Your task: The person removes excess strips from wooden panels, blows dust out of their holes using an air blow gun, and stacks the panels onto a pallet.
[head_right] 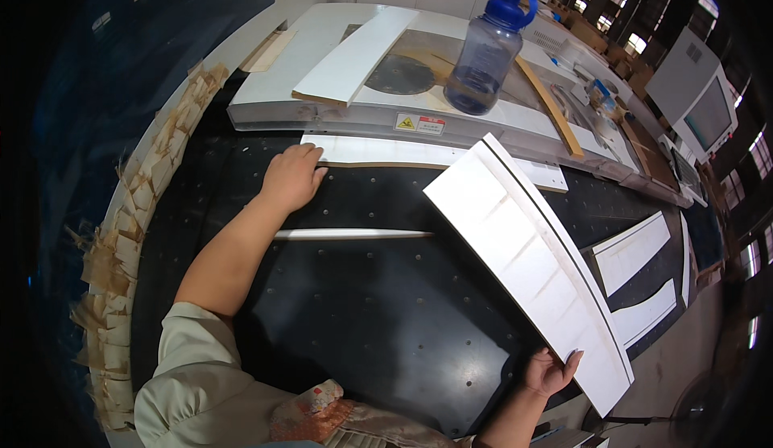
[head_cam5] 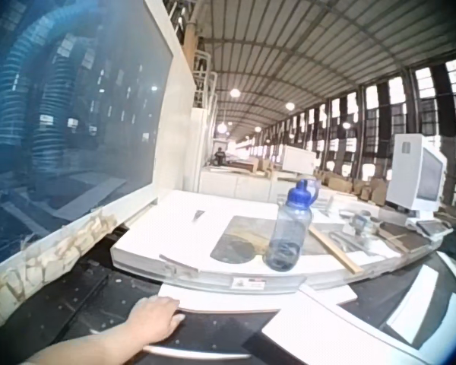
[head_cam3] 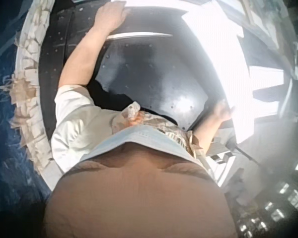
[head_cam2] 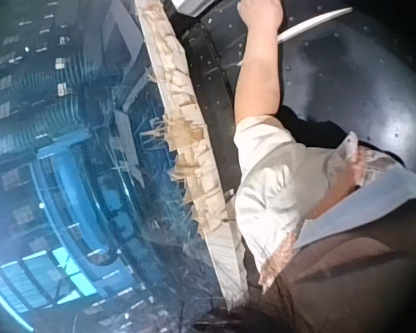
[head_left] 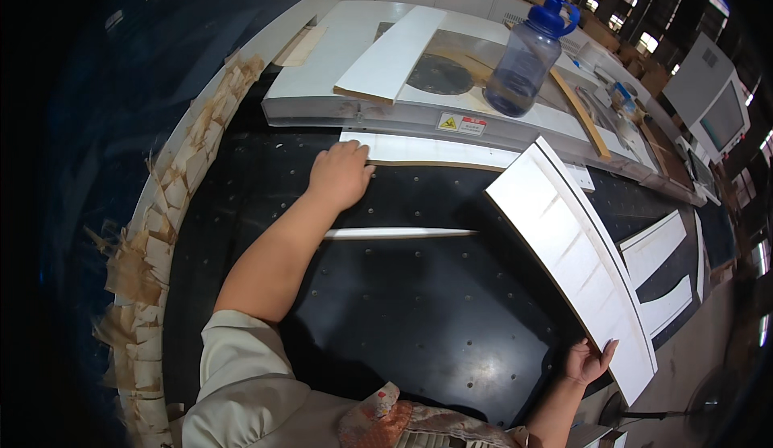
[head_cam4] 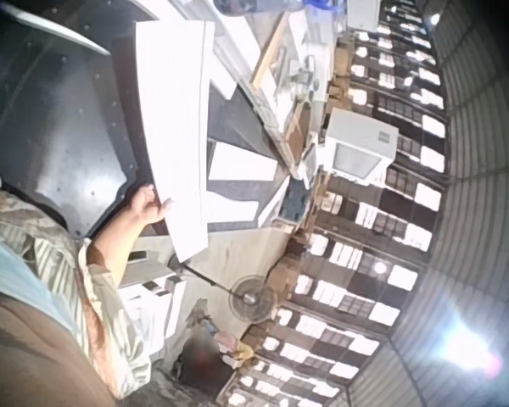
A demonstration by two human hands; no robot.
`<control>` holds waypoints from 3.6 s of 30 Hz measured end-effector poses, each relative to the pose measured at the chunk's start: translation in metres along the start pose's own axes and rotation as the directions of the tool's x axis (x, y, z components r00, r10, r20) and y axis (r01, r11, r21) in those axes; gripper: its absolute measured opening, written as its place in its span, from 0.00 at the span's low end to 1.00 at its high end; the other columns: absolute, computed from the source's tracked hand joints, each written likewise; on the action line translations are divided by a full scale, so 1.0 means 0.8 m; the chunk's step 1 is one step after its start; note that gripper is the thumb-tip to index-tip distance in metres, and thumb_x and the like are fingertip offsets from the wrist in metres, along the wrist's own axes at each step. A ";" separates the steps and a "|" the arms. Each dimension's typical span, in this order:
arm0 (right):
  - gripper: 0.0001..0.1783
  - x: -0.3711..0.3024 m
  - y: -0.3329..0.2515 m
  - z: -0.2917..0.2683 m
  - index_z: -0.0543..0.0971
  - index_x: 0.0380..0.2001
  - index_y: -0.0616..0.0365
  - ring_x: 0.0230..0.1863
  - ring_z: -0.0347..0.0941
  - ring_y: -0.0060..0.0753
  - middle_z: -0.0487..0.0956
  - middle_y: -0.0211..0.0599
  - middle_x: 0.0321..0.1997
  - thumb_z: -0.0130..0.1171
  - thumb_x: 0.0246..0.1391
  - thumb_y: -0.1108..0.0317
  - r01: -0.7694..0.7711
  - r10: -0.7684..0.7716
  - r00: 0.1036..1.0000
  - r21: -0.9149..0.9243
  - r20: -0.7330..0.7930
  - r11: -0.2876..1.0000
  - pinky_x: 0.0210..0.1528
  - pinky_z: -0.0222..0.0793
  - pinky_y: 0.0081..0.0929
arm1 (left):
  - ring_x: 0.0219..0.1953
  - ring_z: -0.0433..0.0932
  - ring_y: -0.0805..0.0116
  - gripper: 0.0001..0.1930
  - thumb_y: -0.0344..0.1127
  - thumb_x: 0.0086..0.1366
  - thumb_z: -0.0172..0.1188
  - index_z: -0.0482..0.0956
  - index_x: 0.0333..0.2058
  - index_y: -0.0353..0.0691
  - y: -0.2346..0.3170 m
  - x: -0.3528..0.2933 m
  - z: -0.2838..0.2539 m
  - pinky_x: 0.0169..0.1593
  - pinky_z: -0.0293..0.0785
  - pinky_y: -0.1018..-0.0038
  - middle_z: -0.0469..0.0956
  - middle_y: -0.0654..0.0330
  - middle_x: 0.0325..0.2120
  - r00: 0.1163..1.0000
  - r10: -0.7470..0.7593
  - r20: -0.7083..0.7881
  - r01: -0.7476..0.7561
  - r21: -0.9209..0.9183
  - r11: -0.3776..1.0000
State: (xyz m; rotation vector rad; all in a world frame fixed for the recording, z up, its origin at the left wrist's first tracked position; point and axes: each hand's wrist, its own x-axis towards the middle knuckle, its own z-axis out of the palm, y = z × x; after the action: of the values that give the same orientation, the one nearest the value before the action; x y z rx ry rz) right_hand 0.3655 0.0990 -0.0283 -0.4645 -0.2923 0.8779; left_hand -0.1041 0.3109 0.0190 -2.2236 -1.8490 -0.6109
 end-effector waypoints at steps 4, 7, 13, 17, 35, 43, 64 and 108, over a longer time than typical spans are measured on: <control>0.24 -0.002 -0.011 -0.012 0.63 0.55 0.63 0.49 0.70 0.40 0.69 0.44 0.54 0.45 0.59 0.60 -0.019 0.015 0.993 0.038 0.117 0.999 0.41 0.73 0.36 | 0.55 0.64 0.59 0.17 0.40 0.58 0.54 0.70 0.45 0.39 -0.012 0.019 0.042 0.52 0.64 0.60 0.66 0.55 0.51 0.974 -0.145 0.173 0.130 0.095 0.987; 0.24 -0.004 -0.010 -0.002 0.62 0.55 0.63 0.49 0.70 0.41 0.69 0.45 0.54 0.44 0.59 0.60 0.004 -0.007 0.999 0.064 0.046 0.998 0.41 0.74 0.37 | 0.53 0.66 0.60 0.16 0.40 0.58 0.53 0.70 0.43 0.39 -0.009 0.020 0.062 0.52 0.64 0.60 0.68 0.57 0.48 0.984 -0.139 0.108 0.127 0.108 0.986; 0.23 0.008 -0.018 -0.036 0.64 0.54 0.62 0.47 0.72 0.40 0.71 0.43 0.52 0.44 0.60 0.60 -0.010 -0.008 0.983 0.096 0.183 0.995 0.38 0.75 0.35 | 0.47 0.69 0.60 0.13 0.42 0.59 0.53 0.74 0.35 0.39 0.000 -0.003 0.047 0.54 0.63 0.58 0.72 0.58 0.38 0.994 -0.054 0.092 0.042 0.134 0.990; 0.21 0.002 -0.020 -0.028 0.66 0.52 0.60 0.44 0.73 0.38 0.73 0.41 0.50 0.44 0.60 0.60 0.035 -0.046 0.979 0.062 0.197 0.997 0.33 0.75 0.33 | 0.42 0.73 0.58 0.18 0.46 0.54 0.58 0.75 0.33 0.36 0.042 -0.067 -0.011 0.45 0.69 0.66 0.73 0.53 0.35 0.967 -0.099 0.233 0.071 0.127 0.989; 0.19 -0.003 -0.004 -0.002 0.68 0.50 0.56 0.42 0.74 0.39 0.75 0.38 0.47 0.43 0.59 0.59 -0.124 0.100 0.979 0.126 0.180 0.984 0.34 0.75 0.34 | 0.64 0.49 0.59 0.34 0.61 0.59 0.44 0.61 0.57 0.43 0.091 -0.008 0.050 0.63 0.37 0.49 0.59 0.56 0.59 0.877 -0.309 0.367 0.346 -0.039 0.937; 0.18 -0.018 0.018 0.011 0.69 0.47 0.58 0.39 0.75 0.37 0.77 0.39 0.42 0.48 0.57 0.59 -0.306 0.298 0.942 0.035 0.151 0.951 0.30 0.74 0.31 | 0.65 0.47 0.61 0.34 0.61 0.60 0.43 0.61 0.57 0.42 0.083 -0.112 0.003 0.64 0.34 0.52 0.57 0.58 0.60 0.898 -0.132 0.419 0.197 -0.115 0.974; 0.25 0.003 0.342 0.221 0.60 0.52 0.62 0.44 0.72 0.52 0.66 0.55 0.51 0.49 0.57 0.59 -0.830 0.857 0.514 -0.271 -0.029 0.488 0.37 0.75 0.36 | 0.62 0.55 0.63 0.30 0.58 0.60 0.46 0.66 0.54 0.44 0.111 -0.219 -0.057 0.65 0.39 0.56 0.63 0.59 0.56 0.944 -0.094 0.318 0.158 -0.183 0.970; 0.15 -0.086 -0.085 -0.094 0.71 0.42 0.66 0.51 0.64 0.51 0.67 0.51 0.49 0.49 0.52 0.69 0.376 0.008 0.904 -0.786 0.427 -0.491 0.54 0.58 0.37 | 0.43 0.73 0.58 0.12 0.43 0.53 0.59 0.75 0.35 0.46 -0.046 0.053 0.064 0.42 0.71 0.63 0.74 0.60 0.37 0.962 -0.064 0.266 0.032 0.122 0.992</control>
State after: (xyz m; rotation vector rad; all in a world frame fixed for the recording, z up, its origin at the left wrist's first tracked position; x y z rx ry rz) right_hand 0.4012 -0.0129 -0.0625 -2.0355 -1.4920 -0.1286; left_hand -0.1238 0.3764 -0.0132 -2.2838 -2.0110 -0.2063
